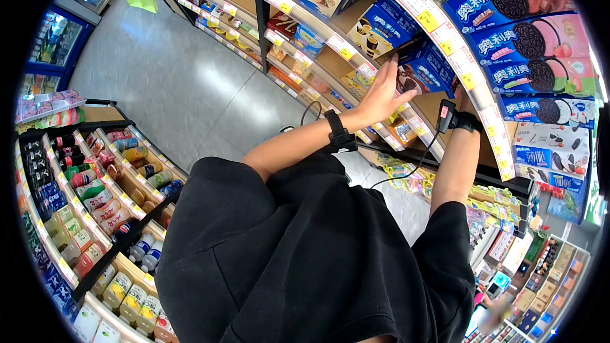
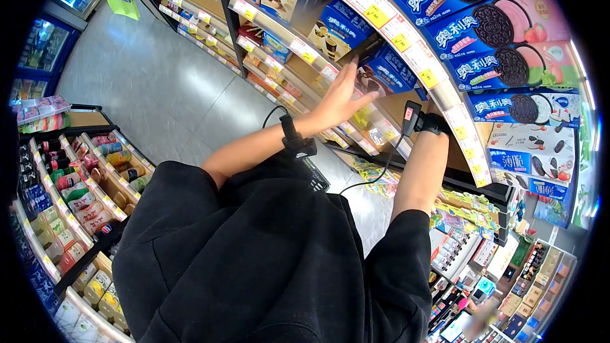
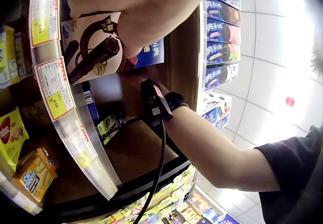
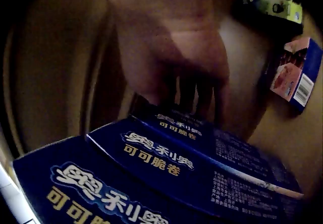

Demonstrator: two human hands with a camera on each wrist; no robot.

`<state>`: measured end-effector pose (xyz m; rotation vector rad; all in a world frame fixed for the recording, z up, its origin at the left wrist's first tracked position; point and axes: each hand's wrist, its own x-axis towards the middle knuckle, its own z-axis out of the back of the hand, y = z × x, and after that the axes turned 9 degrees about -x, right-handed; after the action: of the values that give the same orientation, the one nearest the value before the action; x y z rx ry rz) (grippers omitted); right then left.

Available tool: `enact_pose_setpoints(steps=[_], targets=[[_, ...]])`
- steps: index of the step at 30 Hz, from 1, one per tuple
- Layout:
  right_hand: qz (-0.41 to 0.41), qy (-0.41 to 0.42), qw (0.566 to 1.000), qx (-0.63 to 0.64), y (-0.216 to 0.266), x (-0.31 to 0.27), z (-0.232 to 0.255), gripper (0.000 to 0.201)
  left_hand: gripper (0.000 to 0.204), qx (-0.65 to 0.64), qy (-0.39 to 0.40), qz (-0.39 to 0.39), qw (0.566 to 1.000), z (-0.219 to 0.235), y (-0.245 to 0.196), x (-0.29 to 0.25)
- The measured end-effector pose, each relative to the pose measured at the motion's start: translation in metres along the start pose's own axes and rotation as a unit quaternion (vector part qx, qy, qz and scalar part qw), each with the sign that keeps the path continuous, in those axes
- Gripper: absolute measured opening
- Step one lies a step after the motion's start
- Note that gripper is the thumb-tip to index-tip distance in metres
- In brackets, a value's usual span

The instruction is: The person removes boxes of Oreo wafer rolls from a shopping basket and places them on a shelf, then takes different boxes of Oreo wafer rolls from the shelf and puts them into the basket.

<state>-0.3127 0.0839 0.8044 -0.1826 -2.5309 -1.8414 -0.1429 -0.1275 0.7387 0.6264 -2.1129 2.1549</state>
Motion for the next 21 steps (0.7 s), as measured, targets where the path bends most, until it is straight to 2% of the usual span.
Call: enact_pose_setpoints(steps=[3,12,21], targets=[[0.002,-0.002,1.000,0.000,0.0004,-0.0003,0.0013,0.046,0.088,-0.033,0.005,0.001,0.999,0.0001,0.0008,0.0005],[0.007,-0.002,1.000,-0.006,0.0051,0.0004,0.0039,0.046,0.083,-0.010,0.002,0.002,1.000,-0.0012,0.0033,0.0001],[-0.001,0.004,1.000,-0.001,0.0028,0.0000,0.0012,0.047,0.081,0.011,-0.018,-0.033,0.999,-0.0047,0.0056,-0.0003]])
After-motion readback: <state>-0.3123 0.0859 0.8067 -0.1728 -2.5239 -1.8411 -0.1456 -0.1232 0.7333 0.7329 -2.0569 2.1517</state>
